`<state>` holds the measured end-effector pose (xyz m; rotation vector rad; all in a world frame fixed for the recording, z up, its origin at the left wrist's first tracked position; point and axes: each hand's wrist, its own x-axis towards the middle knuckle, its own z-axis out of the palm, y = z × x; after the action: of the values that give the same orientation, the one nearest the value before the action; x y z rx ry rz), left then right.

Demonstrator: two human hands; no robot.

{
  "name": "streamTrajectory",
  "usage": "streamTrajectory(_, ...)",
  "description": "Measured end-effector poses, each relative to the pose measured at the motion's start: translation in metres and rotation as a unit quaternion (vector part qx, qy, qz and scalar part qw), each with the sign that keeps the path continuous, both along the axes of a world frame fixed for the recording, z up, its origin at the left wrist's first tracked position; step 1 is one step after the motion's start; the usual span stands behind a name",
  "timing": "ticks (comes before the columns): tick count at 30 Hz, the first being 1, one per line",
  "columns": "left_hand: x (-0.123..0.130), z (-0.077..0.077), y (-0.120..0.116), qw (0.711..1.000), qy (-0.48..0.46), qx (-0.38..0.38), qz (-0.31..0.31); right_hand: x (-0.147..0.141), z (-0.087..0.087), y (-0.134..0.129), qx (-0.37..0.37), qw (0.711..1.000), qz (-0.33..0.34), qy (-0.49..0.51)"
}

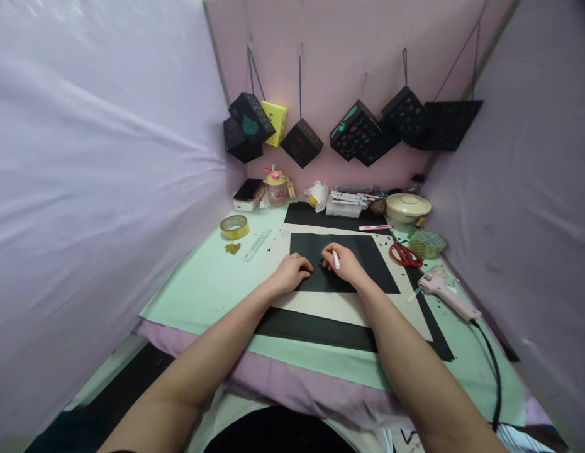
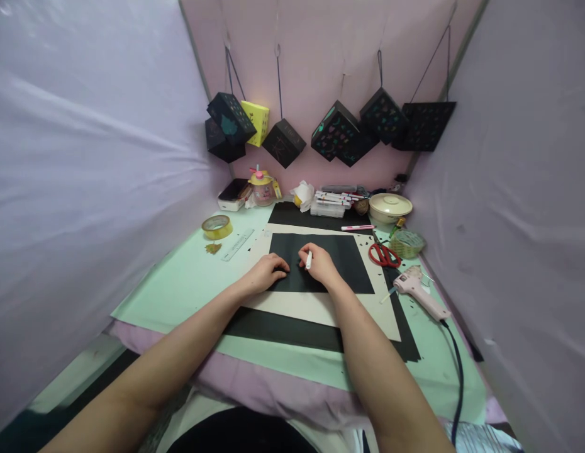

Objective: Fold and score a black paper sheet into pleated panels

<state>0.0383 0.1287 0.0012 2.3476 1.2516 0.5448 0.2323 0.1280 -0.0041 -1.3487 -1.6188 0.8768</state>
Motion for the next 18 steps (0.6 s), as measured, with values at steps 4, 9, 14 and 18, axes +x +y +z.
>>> streamTrajectory(4, -0.001, -0.002, -0.001, 1.000, -0.003, -0.002, -0.005, 0.000, -0.003, 0.001, -0.007, 1.000, 0.005, -0.014)
streamTrajectory(9, -0.004, -0.003, 0.001, 1.000, -0.014, 0.000, -0.008, 0.000, -0.003, 0.002, -0.008, 1.000, 0.006, -0.020)
streamTrajectory(14, -0.005, 0.000, -0.015, 0.999, -0.021, 0.034, 0.024, 0.002, -0.008, 0.005, -0.006, 1.000, 0.008, -0.022)
streamTrajectory(18, -0.006, 0.001, -0.044, 0.997, 0.036, 0.066, -0.033, 0.002, -0.013, 0.007, -0.004, 1.000, 0.013, -0.023)
